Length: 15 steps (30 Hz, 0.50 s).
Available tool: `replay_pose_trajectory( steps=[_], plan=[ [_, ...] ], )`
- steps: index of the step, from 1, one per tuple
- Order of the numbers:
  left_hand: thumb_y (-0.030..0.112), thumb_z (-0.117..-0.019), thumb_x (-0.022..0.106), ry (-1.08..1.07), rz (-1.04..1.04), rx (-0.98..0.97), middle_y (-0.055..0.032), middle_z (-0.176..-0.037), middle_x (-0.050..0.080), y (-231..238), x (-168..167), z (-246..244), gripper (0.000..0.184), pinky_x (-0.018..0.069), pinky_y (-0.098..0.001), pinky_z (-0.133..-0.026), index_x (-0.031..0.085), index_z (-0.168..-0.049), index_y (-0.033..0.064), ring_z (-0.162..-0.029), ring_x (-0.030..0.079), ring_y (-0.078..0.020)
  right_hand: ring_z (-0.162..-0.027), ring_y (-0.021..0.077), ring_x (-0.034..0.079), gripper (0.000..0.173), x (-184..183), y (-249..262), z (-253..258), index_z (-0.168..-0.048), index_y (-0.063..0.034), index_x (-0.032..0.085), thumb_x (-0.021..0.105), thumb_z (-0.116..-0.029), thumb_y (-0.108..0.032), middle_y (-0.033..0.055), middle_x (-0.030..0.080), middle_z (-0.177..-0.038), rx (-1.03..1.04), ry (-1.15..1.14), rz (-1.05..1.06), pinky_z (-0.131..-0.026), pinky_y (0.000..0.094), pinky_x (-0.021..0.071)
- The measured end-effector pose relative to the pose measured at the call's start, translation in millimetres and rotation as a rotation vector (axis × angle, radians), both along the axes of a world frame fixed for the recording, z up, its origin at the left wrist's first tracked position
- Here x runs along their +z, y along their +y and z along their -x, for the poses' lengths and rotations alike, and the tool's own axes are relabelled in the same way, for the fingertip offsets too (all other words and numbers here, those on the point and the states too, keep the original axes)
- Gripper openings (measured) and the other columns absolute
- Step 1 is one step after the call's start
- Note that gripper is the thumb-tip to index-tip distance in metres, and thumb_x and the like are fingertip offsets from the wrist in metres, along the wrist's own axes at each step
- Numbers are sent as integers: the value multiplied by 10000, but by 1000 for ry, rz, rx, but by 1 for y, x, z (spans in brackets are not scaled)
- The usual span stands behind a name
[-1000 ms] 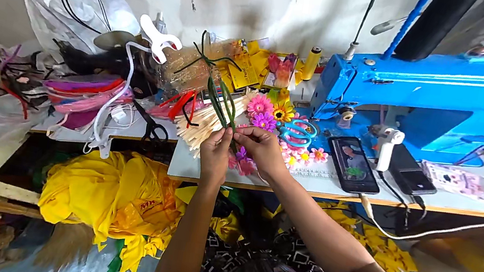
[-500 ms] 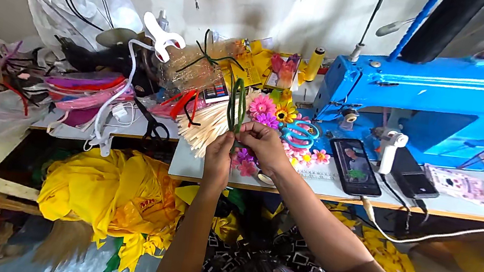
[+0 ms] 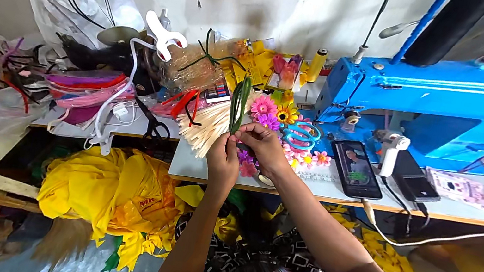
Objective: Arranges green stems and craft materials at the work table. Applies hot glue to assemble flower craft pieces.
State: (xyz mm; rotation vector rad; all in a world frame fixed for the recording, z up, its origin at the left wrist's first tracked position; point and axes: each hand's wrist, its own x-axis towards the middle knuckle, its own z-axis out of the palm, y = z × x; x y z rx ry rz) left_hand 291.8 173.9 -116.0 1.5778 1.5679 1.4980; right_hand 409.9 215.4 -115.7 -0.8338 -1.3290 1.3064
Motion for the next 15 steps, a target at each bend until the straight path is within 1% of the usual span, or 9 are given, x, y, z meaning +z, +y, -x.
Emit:
replay_pose_trajectory(
  steps=[1,3,6,8,9,10,11,13,15],
  plan=[
    [132,-1088,468,-18,1,11,-69,-804,600,1,0,1,255,480,-252,-617,661,-1139,-27,-647,544,-89,-671,42,578,70,2,-1,-2,-1045,-79,686,680,-977,-98,14,650,-875,6,-50,-13,-593,192,497],
    [133,-1080,486,-75,-10,16,-29,-750,547,3,-2,4,236,430,-212,-559,662,-1122,-18,-585,477,-54,-650,50,567,87,8,-4,-6,-1059,-72,692,684,-980,-107,20,663,-868,14,-159,-57,-577,199,480],
    [145,-1081,489,-144,-4,-18,-20,-766,562,4,-3,9,243,430,-199,-553,655,-1137,-23,-581,477,-37,-622,61,553,93,13,-5,-10,-1055,-55,689,685,-978,-107,31,658,-841,19,-240,-118,-552,209,468],
    [163,-1086,486,-175,16,-46,-10,-774,562,3,-3,9,246,426,-192,-551,657,-1137,-5,-581,477,-32,-661,44,575,117,14,-2,-10,-1084,-59,676,655,-1001,-138,16,661,-854,11,-206,-116,-593,202,488],
    [167,-1088,487,-182,23,-60,-9,-794,572,3,-2,9,247,425,-189,-560,661,-1142,1,-591,479,-29,-729,30,615,137,15,3,-10,-1108,-53,667,638,-1012,-147,2,686,-895,22,-165,-102,-666,202,524],
    [169,-1088,486,-185,25,-76,-7,-812,582,3,-3,8,249,425,-186,-569,662,-1148,3,-601,480,-24,-780,31,629,163,16,8,-9,-1131,-38,664,623,-1019,-150,5,685,-924,34,-123,-88,-720,211,535],
    [172,-1090,481,-186,22,-97,-7,-828,586,2,-4,8,257,433,-185,-586,660,-1158,1,-619,489,-21,-794,27,628,169,18,11,-9,-1134,-33,662,613,-1025,-152,1,683,-931,45,-86,-79,-733,208,532],
    [176,-1099,452,-215,40,-149,-12,-860,580,1,-5,9,286,445,-193,-625,649,-1195,-7,-660,499,-23,-747,10,612,124,20,16,-8,-1084,-44,664,605,-1027,-137,-26,670,-880,69,-17,-56,-690,184,520],
    [172,-1108,415,-312,74,-205,4,-858,557,0,-6,9,296,445,-178,-613,637,-1208,4,-649,489,-16,-689,4,590,76,20,20,-7,-1017,-55,673,629,-1012,-117,-35,663,-825,81,31,-5,-638,169,497]
  ],
)
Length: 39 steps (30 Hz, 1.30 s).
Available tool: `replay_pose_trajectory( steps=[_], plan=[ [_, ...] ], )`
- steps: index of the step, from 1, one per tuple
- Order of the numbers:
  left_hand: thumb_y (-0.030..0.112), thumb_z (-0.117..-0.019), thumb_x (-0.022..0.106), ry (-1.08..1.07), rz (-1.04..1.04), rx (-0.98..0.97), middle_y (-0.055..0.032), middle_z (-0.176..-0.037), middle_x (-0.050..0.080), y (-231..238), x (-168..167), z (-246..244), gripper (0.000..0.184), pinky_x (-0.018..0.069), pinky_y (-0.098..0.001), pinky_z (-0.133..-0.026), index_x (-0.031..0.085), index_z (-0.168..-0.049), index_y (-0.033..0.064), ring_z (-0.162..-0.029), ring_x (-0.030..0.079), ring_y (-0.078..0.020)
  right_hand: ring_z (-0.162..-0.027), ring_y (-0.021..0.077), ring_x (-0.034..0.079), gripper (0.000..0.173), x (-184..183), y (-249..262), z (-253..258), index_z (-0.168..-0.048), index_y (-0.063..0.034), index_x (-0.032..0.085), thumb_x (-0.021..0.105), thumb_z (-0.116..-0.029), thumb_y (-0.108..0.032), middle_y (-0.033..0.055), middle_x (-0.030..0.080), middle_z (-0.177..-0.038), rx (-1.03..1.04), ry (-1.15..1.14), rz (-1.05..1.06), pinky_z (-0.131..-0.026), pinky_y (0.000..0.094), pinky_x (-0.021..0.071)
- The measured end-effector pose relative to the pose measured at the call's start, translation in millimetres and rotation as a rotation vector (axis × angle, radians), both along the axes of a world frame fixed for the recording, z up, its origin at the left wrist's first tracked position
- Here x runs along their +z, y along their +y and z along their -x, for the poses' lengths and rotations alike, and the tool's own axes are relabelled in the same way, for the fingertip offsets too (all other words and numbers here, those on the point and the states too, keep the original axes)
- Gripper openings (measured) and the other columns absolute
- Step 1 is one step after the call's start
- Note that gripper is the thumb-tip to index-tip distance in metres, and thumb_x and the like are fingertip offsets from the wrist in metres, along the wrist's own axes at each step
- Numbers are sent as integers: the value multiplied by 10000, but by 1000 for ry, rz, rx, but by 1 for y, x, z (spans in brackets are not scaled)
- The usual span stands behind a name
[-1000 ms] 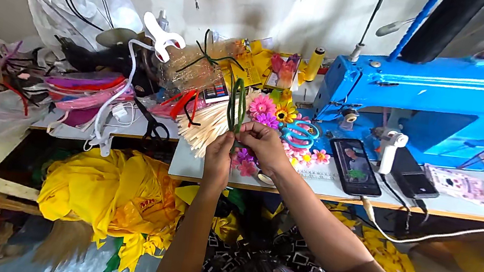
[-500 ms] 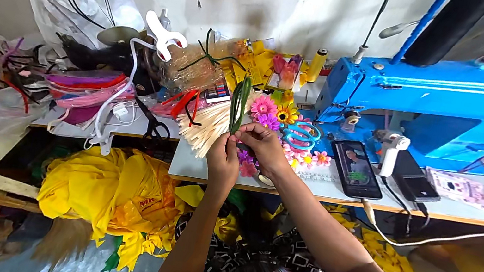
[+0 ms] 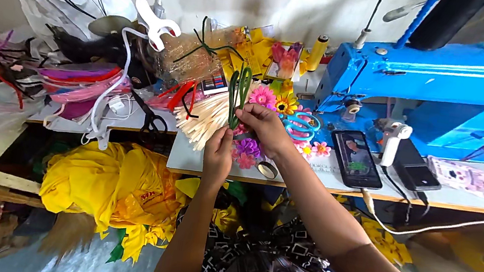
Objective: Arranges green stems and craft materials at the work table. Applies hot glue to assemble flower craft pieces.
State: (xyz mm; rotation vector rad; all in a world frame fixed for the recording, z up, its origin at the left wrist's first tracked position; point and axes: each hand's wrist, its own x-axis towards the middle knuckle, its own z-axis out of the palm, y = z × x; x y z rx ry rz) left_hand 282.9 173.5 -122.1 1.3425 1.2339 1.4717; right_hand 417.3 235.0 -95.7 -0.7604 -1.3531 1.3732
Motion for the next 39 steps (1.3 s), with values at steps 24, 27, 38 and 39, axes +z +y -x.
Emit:
replay_pose_trajectory(
  steps=[24,27,38,39],
  plan=[
    [195,-1117,358,-294,151,-21,65,-735,517,1,2,5,264,393,-134,-526,596,-1022,130,-564,457,2,-733,148,592,212,16,-16,-8,-1026,-18,682,721,-963,-217,78,659,-890,6,-604,-214,-694,359,499],
    [169,-1110,354,-361,202,-6,49,-764,533,0,6,3,262,409,-139,-538,600,-1042,110,-576,472,-11,-718,155,588,198,15,-14,-9,-1010,-19,684,732,-954,-203,77,657,-868,5,-636,-251,-684,372,496],
    [247,-1116,397,-467,332,-117,1,-901,640,-6,13,13,247,515,-199,-584,625,-1124,154,-675,606,-70,-712,25,601,75,7,-2,-8,-948,-24,709,701,-961,-97,7,674,-850,88,-318,-128,-683,209,524],
    [248,-1117,395,-469,345,-127,3,-898,637,-6,12,14,244,504,-191,-575,622,-1138,160,-666,597,-63,-702,21,596,72,7,-2,-8,-949,-22,714,707,-957,-94,6,676,-847,89,-320,-127,-672,205,518]
  ],
)
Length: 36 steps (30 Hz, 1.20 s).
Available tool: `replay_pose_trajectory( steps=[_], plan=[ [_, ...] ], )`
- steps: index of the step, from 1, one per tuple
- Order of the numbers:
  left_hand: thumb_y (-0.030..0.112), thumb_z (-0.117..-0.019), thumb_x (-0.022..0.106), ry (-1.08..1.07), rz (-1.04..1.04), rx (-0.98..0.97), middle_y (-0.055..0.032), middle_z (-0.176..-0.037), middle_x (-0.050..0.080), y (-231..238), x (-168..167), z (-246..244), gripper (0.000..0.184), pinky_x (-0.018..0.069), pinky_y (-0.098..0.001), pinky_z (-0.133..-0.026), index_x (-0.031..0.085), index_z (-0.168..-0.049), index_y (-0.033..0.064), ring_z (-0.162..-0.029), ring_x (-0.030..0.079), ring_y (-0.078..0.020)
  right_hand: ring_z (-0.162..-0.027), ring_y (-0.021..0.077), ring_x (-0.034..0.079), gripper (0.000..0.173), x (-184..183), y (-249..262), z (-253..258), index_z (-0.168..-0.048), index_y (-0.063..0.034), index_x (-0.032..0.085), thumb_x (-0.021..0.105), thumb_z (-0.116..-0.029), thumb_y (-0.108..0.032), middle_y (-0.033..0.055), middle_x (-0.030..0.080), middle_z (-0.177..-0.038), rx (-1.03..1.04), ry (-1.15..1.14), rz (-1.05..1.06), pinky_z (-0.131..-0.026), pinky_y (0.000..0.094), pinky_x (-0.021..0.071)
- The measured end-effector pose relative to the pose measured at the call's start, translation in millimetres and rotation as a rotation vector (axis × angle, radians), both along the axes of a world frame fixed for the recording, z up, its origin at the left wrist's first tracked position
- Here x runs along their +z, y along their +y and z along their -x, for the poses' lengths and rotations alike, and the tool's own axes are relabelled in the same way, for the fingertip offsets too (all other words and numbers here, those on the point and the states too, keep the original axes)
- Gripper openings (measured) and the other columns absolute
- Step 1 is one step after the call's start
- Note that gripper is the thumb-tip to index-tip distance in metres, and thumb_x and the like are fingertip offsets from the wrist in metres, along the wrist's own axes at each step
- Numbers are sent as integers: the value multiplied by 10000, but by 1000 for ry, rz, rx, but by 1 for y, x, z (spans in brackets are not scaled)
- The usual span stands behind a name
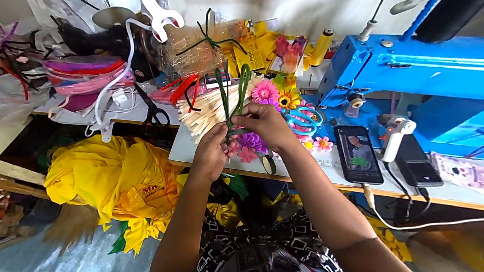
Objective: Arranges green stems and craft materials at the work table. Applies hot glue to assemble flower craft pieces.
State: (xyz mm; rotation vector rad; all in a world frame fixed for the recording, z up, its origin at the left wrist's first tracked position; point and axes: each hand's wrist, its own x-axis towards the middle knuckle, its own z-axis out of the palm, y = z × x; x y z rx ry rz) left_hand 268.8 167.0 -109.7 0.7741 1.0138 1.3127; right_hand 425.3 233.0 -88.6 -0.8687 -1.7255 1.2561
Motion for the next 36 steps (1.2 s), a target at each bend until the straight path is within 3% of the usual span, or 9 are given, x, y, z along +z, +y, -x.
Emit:
replay_pose_trajectory(
  steps=[5,9,14,17,20,23,28,32,36],
  plan=[
    [197,-1107,421,-17,7,36,5,-892,632,-1,1,2,229,439,-153,-525,635,-1111,116,-613,542,-30,-666,8,575,69,0,0,2,-921,-25,717,723,-943,-90,-9,671,-807,9,-1,6,-641,191,497],
    [181,-1096,460,60,-50,81,29,-836,603,-1,-1,1,212,446,-154,-561,648,-1033,106,-624,527,-25,-661,2,580,129,0,-2,7,-872,-29,712,737,-941,-136,-17,677,-765,-42,-16,-45,-645,201,491],
    [164,-1095,457,146,-134,69,55,-796,580,-5,-4,1,217,484,-170,-622,659,-1042,104,-647,541,-24,-637,11,562,164,-2,-1,12,-859,-35,717,752,-934,-176,-14,658,-736,-129,-28,-74,-626,213,477],
    [66,-1068,393,172,-263,3,40,-849,593,-7,-8,6,290,481,-186,-671,664,-1169,56,-700,538,-34,-612,5,539,181,-5,0,14,-832,-41,700,756,-932,-181,-22,629,-714,-143,38,-89,-596,193,461],
    [98,-1092,414,405,-355,1,-2,-913,598,-8,-11,10,287,498,-196,-697,602,-1283,-5,-734,556,-38,-624,11,560,180,-5,0,16,-825,-46,696,751,-936,-176,-24,635,-721,-139,83,-75,-609,199,487],
    [123,-1101,428,590,-374,65,-43,-899,628,-9,-11,10,258,530,-212,-679,590,-1232,-29,-733,609,-55,-630,8,558,166,-5,-1,20,-847,-42,704,745,-939,-174,-25,639,-732,-129,92,-75,-612,197,480],
    [163,-1108,423,712,-403,166,-23,-824,572,-10,-11,16,253,456,-186,-609,606,-1157,-5,-658,527,-37,-679,13,568,165,-2,-5,15,-967,-31,714,716,-964,-196,-13,644,-792,-22,-21,-121,-657,204,496],
    [171,-1106,434,741,-430,224,-17,-811,578,-10,-10,15,262,453,-170,-603,616,-1130,-16,-643,522,-18,-651,55,560,161,4,-6,10,-923,-37,723,769,-916,-191,10,658,-772,19,-188,-140,-641,273,481],
    [175,-1106,431,756,-453,234,-19,-816,585,-9,-10,11,274,452,-172,-601,624,-1121,-18,-642,524,-24,-644,9,556,106,6,-9,12,-918,-43,749,763,-919,-147,-11,677,-771,-42,-119,-164,-630,212,473]
  ],
)
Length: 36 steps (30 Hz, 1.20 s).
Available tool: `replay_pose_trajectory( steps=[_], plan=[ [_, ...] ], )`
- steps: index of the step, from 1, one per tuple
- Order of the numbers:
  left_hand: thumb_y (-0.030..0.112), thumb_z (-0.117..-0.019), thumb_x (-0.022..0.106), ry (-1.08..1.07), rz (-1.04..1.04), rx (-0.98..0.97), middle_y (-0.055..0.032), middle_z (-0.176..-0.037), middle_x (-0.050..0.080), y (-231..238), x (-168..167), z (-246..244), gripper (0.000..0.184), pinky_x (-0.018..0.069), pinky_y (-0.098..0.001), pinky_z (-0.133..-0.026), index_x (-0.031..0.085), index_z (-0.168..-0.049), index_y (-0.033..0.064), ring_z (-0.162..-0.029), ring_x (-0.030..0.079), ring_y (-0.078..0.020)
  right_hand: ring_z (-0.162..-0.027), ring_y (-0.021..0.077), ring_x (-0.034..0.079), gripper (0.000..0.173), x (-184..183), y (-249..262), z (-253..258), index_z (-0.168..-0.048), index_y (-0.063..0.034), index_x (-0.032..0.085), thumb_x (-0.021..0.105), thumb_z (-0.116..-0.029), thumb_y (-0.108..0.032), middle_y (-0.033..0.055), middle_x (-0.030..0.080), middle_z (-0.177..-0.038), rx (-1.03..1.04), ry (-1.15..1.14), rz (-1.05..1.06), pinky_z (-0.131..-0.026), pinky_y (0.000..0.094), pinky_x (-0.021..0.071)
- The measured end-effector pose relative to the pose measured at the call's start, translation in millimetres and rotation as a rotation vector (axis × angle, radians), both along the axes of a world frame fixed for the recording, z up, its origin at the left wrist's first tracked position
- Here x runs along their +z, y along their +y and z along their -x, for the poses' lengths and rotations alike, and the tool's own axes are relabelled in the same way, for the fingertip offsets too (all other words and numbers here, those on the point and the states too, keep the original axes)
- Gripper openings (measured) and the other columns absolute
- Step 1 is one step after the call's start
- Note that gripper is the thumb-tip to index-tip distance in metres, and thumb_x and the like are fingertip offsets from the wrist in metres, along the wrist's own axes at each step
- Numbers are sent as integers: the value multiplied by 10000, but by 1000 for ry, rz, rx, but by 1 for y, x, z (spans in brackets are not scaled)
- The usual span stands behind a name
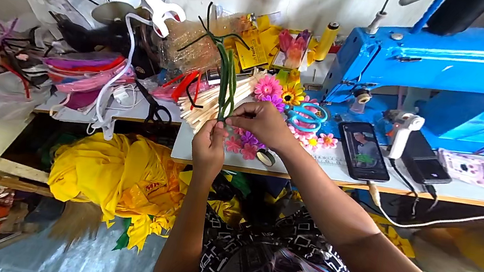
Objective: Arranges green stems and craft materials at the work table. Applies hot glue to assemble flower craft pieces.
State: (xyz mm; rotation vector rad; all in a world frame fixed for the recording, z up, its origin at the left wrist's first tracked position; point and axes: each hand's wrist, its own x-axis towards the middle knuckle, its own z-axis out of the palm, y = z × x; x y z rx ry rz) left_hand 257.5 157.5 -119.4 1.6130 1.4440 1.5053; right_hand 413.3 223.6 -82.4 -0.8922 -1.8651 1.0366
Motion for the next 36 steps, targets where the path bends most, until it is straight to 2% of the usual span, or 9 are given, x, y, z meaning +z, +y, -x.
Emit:
replay_pose_trajectory(
  steps=[5,9,14,18,24,30,34,36],
  plan=[
    [190,-1111,424,-17,11,-30,-8,-822,596,2,3,-3,295,435,-169,-592,644,-1109,-6,-640,512,-20,-637,-10,556,87,-11,-2,9,-917,-34,753,750,-923,-121,-16,691,-786,-36,188,31,-613,182,467],
    [199,-1116,403,121,13,20,-55,-843,578,2,7,-6,283,465,-229,-628,586,-1090,-15,-677,538,-73,-662,-19,578,56,-13,-4,12,-923,-34,745,737,-927,-89,-29,689,-786,-35,276,91,-637,169,489],
    [184,-1121,357,201,16,93,-120,-844,555,1,8,-7,295,485,-332,-647,554,-1130,-35,-696,545,-163,-626,-4,548,95,0,-10,2,-928,-38,740,739,-935,-133,-18,663,-754,-27,81,4,-608,185,463],
    [194,-1120,372,208,-19,100,-112,-827,547,-1,9,-11,286,479,-318,-637,546,-1110,-32,-679,537,-151,-668,26,583,105,10,-12,-3,-939,-76,767,760,-922,-180,-14,697,-795,-42,-31,-81,-657,257,488],
    [201,-1114,406,231,-60,112,-117,-856,555,0,8,-12,281,479,-313,-660,556,-1103,-36,-702,540,-156,-649,-2,584,82,13,-14,-5,-907,-77,762,743,-919,-155,-26,686,-759,-98,48,-171,-617,209,481],
    [174,-1111,400,256,-123,230,-111,-847,560,3,9,-19,282,479,-296,-646,589,-1074,-32,-688,535,-147,-618,-22,563,101,11,-17,0,-937,-76,782,767,-921,-174,-33,704,-766,-68,124,-69,-583,181,459],
    [128,-1101,412,343,-174,319,-181,-923,617,4,8,-23,274,538,-360,-723,601,-1084,-70,-782,619,-229,-589,-22,518,87,9,-17,6,-938,-71,771,746,-936,-155,-43,676,-741,-48,145,-1,-562,181,424],
    [104,-1091,410,390,-164,333,-224,-978,635,5,7,-24,277,556,-416,-774,605,-1098,-94,-848,653,-290,-616,-23,539,66,7,-17,8,-922,-54,753,728,-934,-114,-41,670,-750,-16,198,-5,-584,169,446]
  ],
)
